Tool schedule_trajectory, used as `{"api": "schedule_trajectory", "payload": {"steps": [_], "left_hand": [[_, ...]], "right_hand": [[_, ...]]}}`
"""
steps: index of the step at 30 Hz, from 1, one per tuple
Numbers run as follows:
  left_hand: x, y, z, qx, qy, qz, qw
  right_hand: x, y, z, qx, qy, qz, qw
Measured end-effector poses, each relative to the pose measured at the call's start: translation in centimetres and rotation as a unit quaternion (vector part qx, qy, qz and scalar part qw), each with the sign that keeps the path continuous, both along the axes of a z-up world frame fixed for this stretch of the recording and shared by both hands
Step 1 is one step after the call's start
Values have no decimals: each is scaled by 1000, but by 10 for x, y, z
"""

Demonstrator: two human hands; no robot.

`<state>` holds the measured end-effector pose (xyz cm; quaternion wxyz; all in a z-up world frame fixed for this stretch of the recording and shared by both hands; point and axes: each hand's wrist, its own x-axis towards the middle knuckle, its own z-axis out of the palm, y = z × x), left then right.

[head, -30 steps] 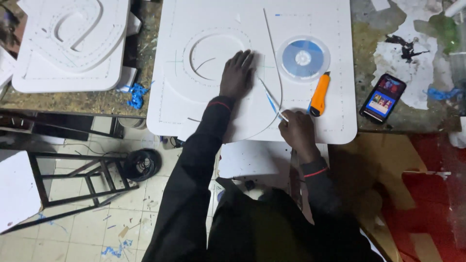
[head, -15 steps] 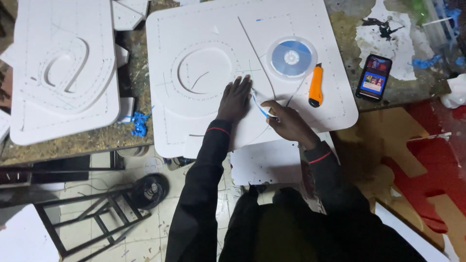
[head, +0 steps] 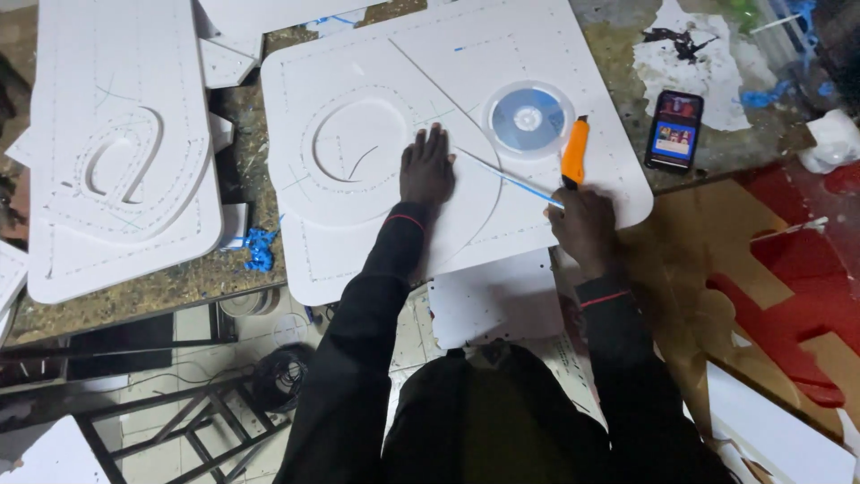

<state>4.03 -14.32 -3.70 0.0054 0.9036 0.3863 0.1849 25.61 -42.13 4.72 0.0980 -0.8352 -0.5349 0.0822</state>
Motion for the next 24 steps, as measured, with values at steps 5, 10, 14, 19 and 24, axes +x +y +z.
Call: {"api": "schedule_trajectory", "payload": {"steps": [5,10,14,19,24], "left_hand": [[46,-8,13,-47,-38,-40,997],[122,-47,16,-258,-81,-103,957],[163,-59,10,-259,-25,-100,960],[157,-87,-9,-171,-72,-66,980],[169,-70,-37,-172,-6,-51,984]], "right_hand": [[8,-8,5,249,119,33,961],[-2,14,-2,349,276,144,884],[28,27,-30,369,240,74,895],[56,44,-47,308,25,-86,947],[70,62,-26,192,136,-114,965]]}}
